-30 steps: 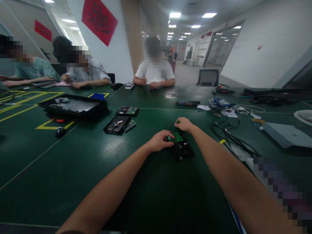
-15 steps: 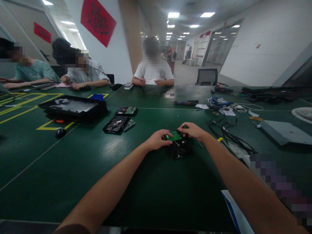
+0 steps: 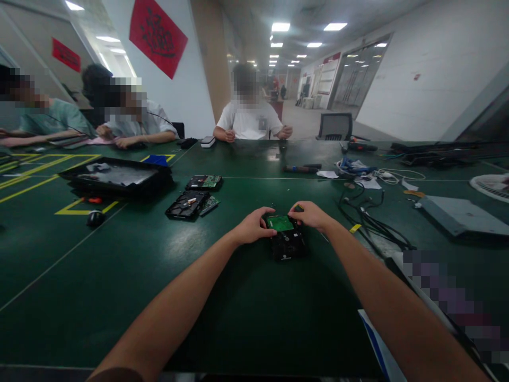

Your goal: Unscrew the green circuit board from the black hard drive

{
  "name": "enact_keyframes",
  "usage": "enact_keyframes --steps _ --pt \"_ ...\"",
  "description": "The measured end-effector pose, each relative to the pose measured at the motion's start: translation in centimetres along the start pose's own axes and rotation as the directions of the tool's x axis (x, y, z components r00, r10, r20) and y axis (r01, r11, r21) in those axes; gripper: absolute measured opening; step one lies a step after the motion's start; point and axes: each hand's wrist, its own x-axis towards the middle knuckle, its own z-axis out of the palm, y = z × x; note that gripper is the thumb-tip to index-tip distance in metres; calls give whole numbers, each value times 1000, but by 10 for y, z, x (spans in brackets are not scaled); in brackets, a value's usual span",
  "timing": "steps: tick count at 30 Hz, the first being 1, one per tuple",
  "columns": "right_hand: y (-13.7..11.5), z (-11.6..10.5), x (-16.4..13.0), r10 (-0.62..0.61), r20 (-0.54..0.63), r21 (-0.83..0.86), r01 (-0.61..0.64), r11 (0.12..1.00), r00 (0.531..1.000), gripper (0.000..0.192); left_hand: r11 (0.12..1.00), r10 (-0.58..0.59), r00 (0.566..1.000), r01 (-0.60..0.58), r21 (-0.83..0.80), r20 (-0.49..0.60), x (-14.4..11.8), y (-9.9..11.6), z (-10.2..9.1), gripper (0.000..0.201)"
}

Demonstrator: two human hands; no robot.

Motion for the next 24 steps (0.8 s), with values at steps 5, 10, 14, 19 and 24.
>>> enact_keyframes --steps 5,10,14,19,24 --pt "0 -7 -11 28 26 -10 -27 1000 999 13 997 -16 998 20 -80 53 -2 -4 -11 95" --pt "6 -17 -29 112 67 128 -119 985 992 23 990 -21 995 35 -138 98 -4 -7 -15 89" --pt "13 -23 -33 138 43 247 -145 958 989 21 998 -41 999 42 -43 36 -3 -2 -8 80" --pt "19 -17 -33 139 69 361 -155 920 988 21 944 -80 877 219 246 -475 -2 11 23 60" --pt "21 -9 -35 119 152 431 -174 885 981 26 878 89 893 139 458 -441 -8 24 48 58"
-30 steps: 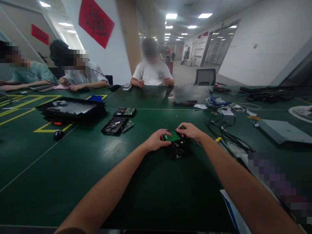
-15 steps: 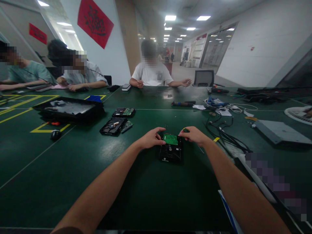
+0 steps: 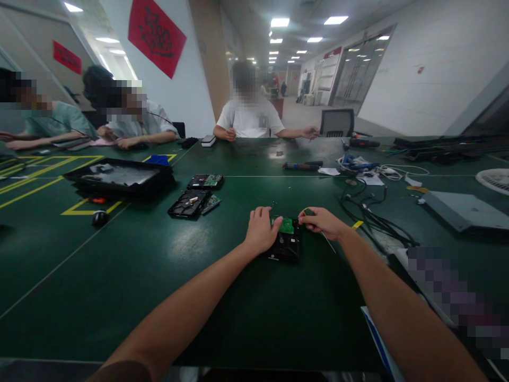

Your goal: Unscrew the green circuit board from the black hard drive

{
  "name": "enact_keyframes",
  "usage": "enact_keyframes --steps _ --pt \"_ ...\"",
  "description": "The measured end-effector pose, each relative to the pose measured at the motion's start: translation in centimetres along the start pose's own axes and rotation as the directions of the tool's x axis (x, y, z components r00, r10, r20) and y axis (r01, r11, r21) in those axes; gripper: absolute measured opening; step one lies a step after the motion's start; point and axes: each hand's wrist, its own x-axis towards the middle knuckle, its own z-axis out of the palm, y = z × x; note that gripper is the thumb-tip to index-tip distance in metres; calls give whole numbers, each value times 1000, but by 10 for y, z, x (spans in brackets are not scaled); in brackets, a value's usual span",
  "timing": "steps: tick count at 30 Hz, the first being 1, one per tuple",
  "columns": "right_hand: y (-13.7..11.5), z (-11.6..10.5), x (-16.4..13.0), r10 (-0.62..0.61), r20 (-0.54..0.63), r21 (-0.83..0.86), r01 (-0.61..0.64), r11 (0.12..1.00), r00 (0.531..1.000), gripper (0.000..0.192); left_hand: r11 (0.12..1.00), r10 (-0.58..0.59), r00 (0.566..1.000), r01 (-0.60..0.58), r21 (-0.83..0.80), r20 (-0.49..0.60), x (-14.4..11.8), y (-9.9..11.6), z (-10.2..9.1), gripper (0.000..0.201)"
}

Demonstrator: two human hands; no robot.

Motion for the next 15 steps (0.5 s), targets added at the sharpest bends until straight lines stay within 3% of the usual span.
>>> enact_keyframes --steps 8,15 --pt "1 -2 3 8 -23 90 -6 996 1000 29 997 61 996 -58 -41 63 -4 3 -4 68" --pt "3 1 1 17 -64 122 -9 992 998 24 991 124 971 -132 22 203 2 2 -9 76"
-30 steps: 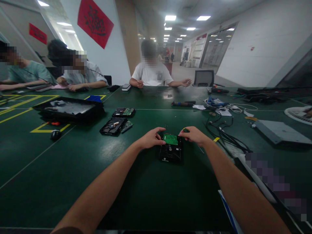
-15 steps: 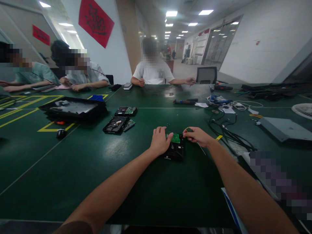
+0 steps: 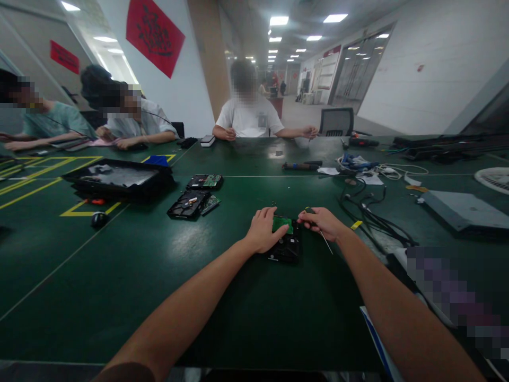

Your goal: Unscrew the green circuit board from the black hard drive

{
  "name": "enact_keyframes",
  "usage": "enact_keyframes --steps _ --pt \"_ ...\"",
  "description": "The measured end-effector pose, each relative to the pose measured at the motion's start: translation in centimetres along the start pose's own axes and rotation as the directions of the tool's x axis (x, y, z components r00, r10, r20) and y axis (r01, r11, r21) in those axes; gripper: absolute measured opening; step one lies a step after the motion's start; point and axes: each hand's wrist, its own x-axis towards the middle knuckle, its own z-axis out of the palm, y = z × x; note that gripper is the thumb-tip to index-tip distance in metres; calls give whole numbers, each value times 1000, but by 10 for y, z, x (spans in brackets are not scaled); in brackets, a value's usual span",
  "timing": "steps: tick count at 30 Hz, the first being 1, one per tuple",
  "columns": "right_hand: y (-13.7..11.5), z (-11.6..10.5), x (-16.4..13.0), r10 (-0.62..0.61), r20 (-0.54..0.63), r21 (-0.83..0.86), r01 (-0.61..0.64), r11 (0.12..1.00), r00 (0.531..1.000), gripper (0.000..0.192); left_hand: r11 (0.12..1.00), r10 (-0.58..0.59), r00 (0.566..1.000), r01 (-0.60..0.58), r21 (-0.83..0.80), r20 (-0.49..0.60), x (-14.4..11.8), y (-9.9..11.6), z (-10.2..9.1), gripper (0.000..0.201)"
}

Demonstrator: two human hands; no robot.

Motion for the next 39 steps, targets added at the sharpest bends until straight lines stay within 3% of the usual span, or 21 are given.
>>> enact_keyframes --steps 7,19,24,32,39 --pt "-2 2 -4 -24 1 -59 24 998 1000 27 999 29 999 -30 21 38 2 -2 -5 77" --pt "-1 6 -2 -39 -58 -101 33 994 998 28 995 104 993 -104 -13 50 7 -11 -4 63" --pt "3 7 0 -98 -97 -156 83 984 990 26 991 113 993 -111 -74 37 8 -14 -4 54" --pt "-4 20 -1 -327 -92 -444 255 859 940 21 988 137 990 -134 -75 40 7 -15 -5 45" --pt "0 30 5 -327 -51 -495 261 829 943 22 989 127 990 -121 -87 65 7 -15 -7 44"
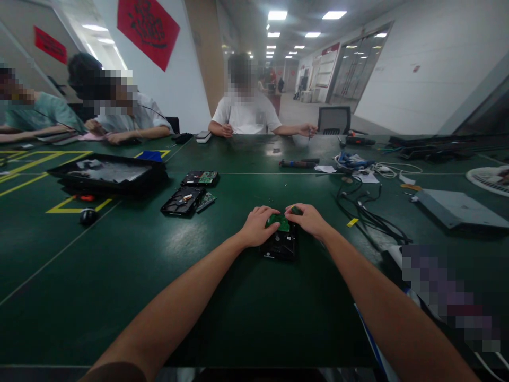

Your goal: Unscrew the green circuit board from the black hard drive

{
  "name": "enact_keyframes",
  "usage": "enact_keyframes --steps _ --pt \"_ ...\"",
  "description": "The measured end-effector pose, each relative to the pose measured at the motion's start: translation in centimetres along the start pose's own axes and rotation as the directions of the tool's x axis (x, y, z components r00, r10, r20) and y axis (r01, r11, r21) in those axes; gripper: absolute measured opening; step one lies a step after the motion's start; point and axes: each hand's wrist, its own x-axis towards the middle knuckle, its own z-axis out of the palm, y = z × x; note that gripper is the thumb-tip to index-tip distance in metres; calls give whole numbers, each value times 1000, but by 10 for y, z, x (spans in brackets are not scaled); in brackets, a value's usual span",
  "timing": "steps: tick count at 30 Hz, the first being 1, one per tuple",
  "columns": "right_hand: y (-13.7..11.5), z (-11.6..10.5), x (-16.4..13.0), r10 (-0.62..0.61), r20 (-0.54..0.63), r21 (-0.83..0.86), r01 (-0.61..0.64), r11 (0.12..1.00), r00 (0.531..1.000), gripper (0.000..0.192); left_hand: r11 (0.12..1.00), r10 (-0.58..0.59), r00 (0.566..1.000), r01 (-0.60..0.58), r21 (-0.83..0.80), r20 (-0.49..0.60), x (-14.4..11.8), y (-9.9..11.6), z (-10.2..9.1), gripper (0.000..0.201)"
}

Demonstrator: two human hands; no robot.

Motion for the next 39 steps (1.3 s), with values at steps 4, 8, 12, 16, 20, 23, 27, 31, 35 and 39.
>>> enact_keyframes --steps 4,8,12,16,20,23,27,31,35,39 --pt "6 5 2 -14 13 -35 14 999 1000 20 1000 -5 1000 5 -6 4 1 -1 0 44" --pt "6 7 3 -40 -11 -108 39 993 999 15 1000 9 1000 -9 1 -8 1 -1 1 42" --pt "4 8 2 -34 -20 -129 31 991 999 15 1000 6 1000 -6 14 -8 1 -1 2 43" --pt "5 8 1 -13 -30 -120 9 993 999 17 1000 20 1000 -19 25 -19 1 -3 4 47" --pt "6 9 1 -13 -38 -151 7 988 999 19 999 30 999 -29 43 -18 1 -4 6 51" --pt "5 10 1 -14 -42 -159 7 987 999 19 999 20 1000 -20 49 -8 1 -3 5 50" --pt "4 11 1 -17 -38 -187 9 982 999 19 998 16 1000 -16 53 2 0 -1 4 51" --pt "2 12 0 -22 -46 -238 10 971 999 17 999 27 1000 -27 44 -9 0 -2 5 51" --pt "3 13 0 -12 -56 -228 -1 974 998 19 998 39 999 -38 48 -24 1 -4 8 51" --pt "5 12 0 -27 -68 -224 11 975 997 24 996 59 998 -56 70 -30 1 -6 9 52"
